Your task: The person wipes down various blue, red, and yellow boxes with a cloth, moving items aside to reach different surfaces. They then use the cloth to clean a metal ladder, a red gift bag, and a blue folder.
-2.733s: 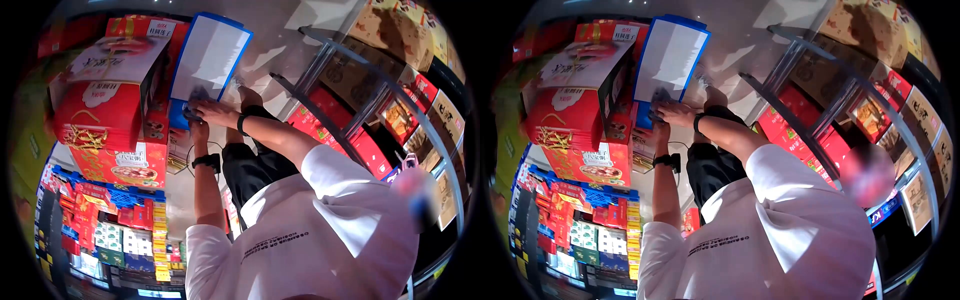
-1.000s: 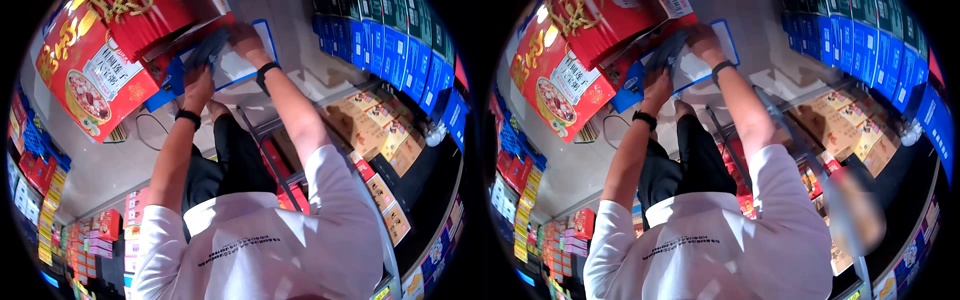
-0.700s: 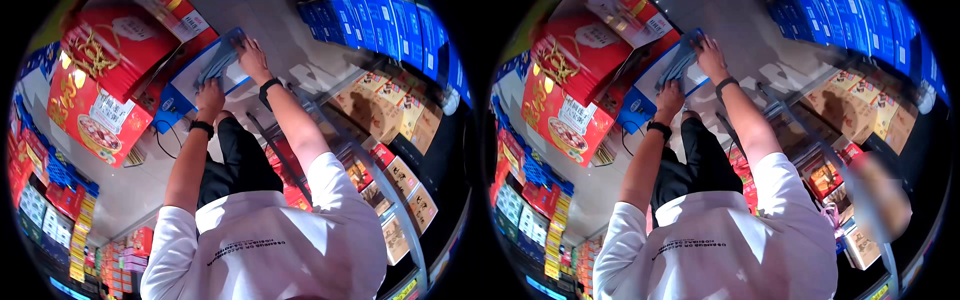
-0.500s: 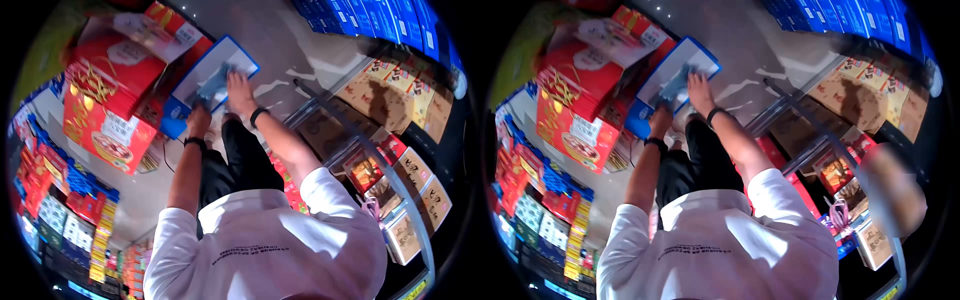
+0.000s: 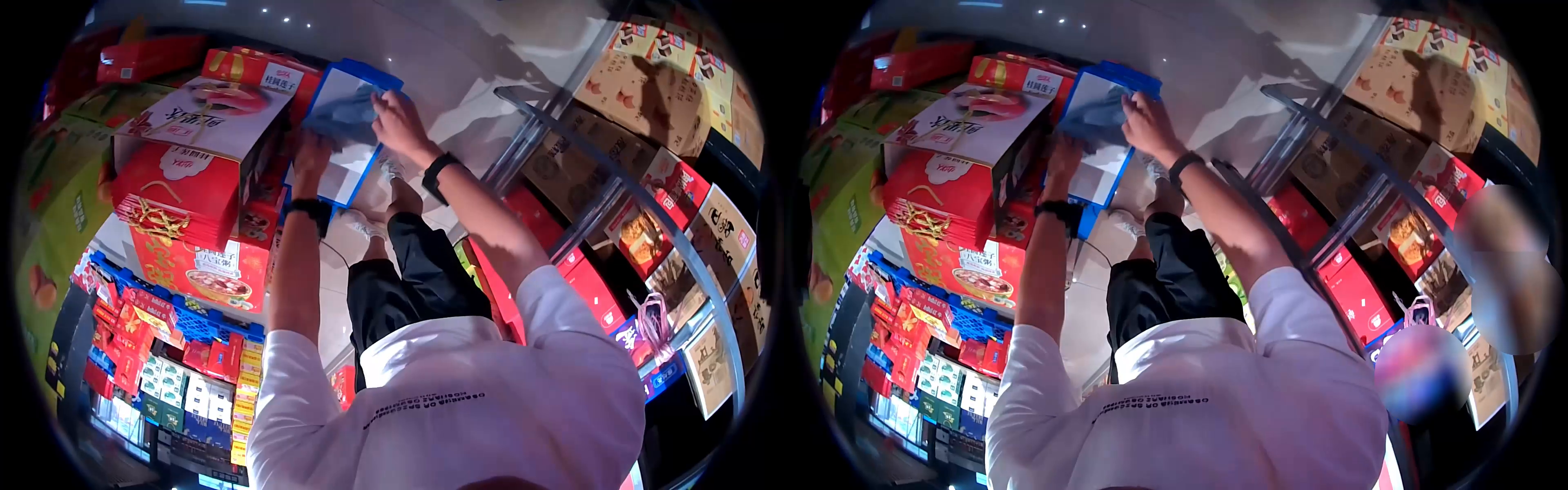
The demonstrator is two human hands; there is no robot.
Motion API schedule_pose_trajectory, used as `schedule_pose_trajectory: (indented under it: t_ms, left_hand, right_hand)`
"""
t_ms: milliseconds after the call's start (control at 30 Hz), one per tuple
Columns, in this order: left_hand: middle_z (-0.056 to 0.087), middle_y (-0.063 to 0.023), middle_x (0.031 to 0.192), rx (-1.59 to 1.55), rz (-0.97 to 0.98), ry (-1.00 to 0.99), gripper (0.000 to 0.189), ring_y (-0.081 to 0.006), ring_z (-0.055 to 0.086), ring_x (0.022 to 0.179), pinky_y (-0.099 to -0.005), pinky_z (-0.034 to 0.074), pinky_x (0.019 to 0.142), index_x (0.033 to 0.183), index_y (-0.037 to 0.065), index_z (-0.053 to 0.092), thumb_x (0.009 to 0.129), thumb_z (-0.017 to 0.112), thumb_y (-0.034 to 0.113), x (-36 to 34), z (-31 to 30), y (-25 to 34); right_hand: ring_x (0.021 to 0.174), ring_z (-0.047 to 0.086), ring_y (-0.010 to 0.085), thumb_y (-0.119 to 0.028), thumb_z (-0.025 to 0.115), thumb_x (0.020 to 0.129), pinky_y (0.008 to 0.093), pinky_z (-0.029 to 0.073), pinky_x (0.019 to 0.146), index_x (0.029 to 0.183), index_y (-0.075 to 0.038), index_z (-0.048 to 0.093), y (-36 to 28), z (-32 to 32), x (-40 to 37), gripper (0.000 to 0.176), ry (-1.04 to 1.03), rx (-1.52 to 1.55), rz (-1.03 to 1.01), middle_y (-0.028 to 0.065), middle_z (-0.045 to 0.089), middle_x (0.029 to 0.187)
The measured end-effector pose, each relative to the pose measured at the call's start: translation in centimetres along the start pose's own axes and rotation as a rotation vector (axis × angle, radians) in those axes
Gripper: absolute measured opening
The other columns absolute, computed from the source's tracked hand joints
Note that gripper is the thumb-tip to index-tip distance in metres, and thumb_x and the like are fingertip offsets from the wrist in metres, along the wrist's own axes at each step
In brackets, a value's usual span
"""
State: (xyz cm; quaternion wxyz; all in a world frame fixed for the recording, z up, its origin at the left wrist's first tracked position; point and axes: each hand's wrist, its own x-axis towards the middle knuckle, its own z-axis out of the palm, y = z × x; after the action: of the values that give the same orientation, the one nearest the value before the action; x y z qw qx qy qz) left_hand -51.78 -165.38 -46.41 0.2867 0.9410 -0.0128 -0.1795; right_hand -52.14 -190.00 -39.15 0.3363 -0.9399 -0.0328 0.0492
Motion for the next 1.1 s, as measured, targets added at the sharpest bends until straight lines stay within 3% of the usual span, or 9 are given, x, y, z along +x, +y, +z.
schedule_pose_trajectory:
  t_ms: [300, 400, 467, 533, 667, 700, 767, 933, 1100]
  left_hand:
    - [0.068, -0.0275, 0.105, -0.309, -0.267, -0.214, 0.047, -0.0451, 0.064, 0.105, -0.048, 0.048, 0.093, 0.111, 0.001, 0.062, 0.091, 0.051, 0.042, 3.8, -1.1, 11.4]
    - [0.068, -0.0289, 0.098, -0.526, -0.351, -0.095, 0.048, -0.0467, 0.063, 0.102, -0.0494, 0.048, 0.092, 0.109, 0.001, 0.063, 0.094, 0.048, 0.044, 0.9, 2.8, 9.3]
    - [0.068, -0.029, 0.093, -0.52, -0.391, -0.095, 0.05, -0.0475, 0.063, 0.1, -0.0502, 0.048, 0.09, 0.104, 0.0, 0.063, 0.097, 0.044, 0.046, -1.8, 1.6, 9.4]
    - [0.069, -0.0272, 0.089, -0.548, -0.455, -0.143, 0.052, -0.0468, 0.065, 0.096, -0.0504, 0.049, 0.087, 0.102, 0.0, 0.062, 0.099, 0.042, 0.047, -3.9, 1.8, 8.3]
    - [0.069, -0.0269, 0.091, -0.67, -0.584, -0.221, 0.052, -0.0454, 0.065, 0.095, -0.0497, 0.049, 0.088, 0.1, -0.002, 0.061, 0.1, 0.042, 0.047, -7.3, 1.1, 6.2]
    - [0.067, -0.0285, 0.102, -0.415, -0.289, -0.071, 0.053, -0.0467, 0.062, 0.101, -0.0501, 0.048, 0.089, 0.102, -0.002, 0.061, 0.098, 0.043, 0.047, -9.0, 1.4, 5.1]
    - [0.066, -0.0287, 0.105, -0.46, -0.501, -0.077, 0.052, -0.0475, 0.06, 0.103, -0.0507, 0.048, 0.089, 0.103, -0.003, 0.062, 0.097, 0.044, 0.046, -11.3, 1.2, 3.8]
    - [0.064, -0.0315, 0.104, -0.725, -0.604, 0.084, 0.041, -0.0491, 0.058, 0.106, -0.0529, 0.047, 0.089, 0.109, -0.002, 0.059, 0.094, 0.054, 0.036, -17.2, 3.2, -1.4]
    - [0.065, -0.0306, 0.102, -0.857, -0.845, 0.201, 0.044, -0.0489, 0.061, 0.101, -0.0533, 0.048, 0.085, 0.118, -0.001, 0.052, 0.092, 0.058, 0.035, -19.1, 6.0, -3.0]
  right_hand:
    - [0.114, 0.056, 0.0285, -0.022, 0.072, 0.078, 0.0437, 0.043, 0.091, 0.108, -0.01, 0.067, 3.8, -3.5, 2.3, 0.032, -0.077, -0.05, 0.004, 0.0076, 0.059, 0.113]
    - [0.112, 0.056, 0.0323, -0.016, 0.072, 0.076, 0.0423, 0.045, 0.092, 0.102, -0.007, 0.065, 0.7, -2.6, 3.4, 0.028, -0.249, 0.036, 0.08, 0.0093, 0.06, 0.11]
    - [0.103, 0.061, 0.0319, -0.012, 0.07, 0.072, 0.0466, 0.049, 0.086, 0.1, -0.006, 0.066, -0.9, -2.3, 4.4, 0.029, -0.217, -0.421, -0.089, 0.0071, 0.061, 0.113]
    - [0.1, 0.061, 0.0376, -0.007, 0.066, 0.071, 0.0441, 0.051, 0.085, 0.095, -0.002, 0.063, -1.5, -0.1, 3.9, 0.024, -0.208, -0.39, -0.268, 0.0131, 0.062, 0.105]
    - [0.088, 0.066, 0.0382, -0.01, 0.067, 0.069, 0.0454, 0.053, 0.077, 0.09, -0.005, 0.069, -4.5, 2.5, 2.6, 0.022, -0.56, -0.215, -0.169, 0.0167, 0.067, 0.095]
    - [0.088, 0.067, 0.0378, -0.014, 0.068, 0.069, 0.0452, 0.054, 0.078, 0.089, -0.002, 0.07, -5.8, 2.9, 2.4, 0.023, -0.698, -0.176, -0.088, 0.0184, 0.069, 0.094]
    - [0.088, 0.069, 0.0373, -0.018, 0.07, 0.069, 0.0449, 0.055, 0.079, 0.087, 0.0, 0.071, -8.0, 5.0, 0.2, 0.026, -0.882, -0.131, -0.023, 0.0202, 0.071, 0.092]
    - [0.077, 0.067, 0.0411, -0.029, 0.076, 0.07, 0.0459, 0.055, 0.072, 0.077, -0.001, 0.069, -10.8, 9.6, -3.4, 0.03, -0.745, -0.097, -0.142, 0.021, 0.068, 0.075]
    - [0.09, 0.063, 0.0425, -0.021, 0.075, 0.07, 0.0489, 0.051, 0.083, 0.089, -0.001, 0.067, -13.2, 11.2, -6.6, 0.029, -0.72, -0.139, 0.066, 0.0216, 0.068, 0.092]
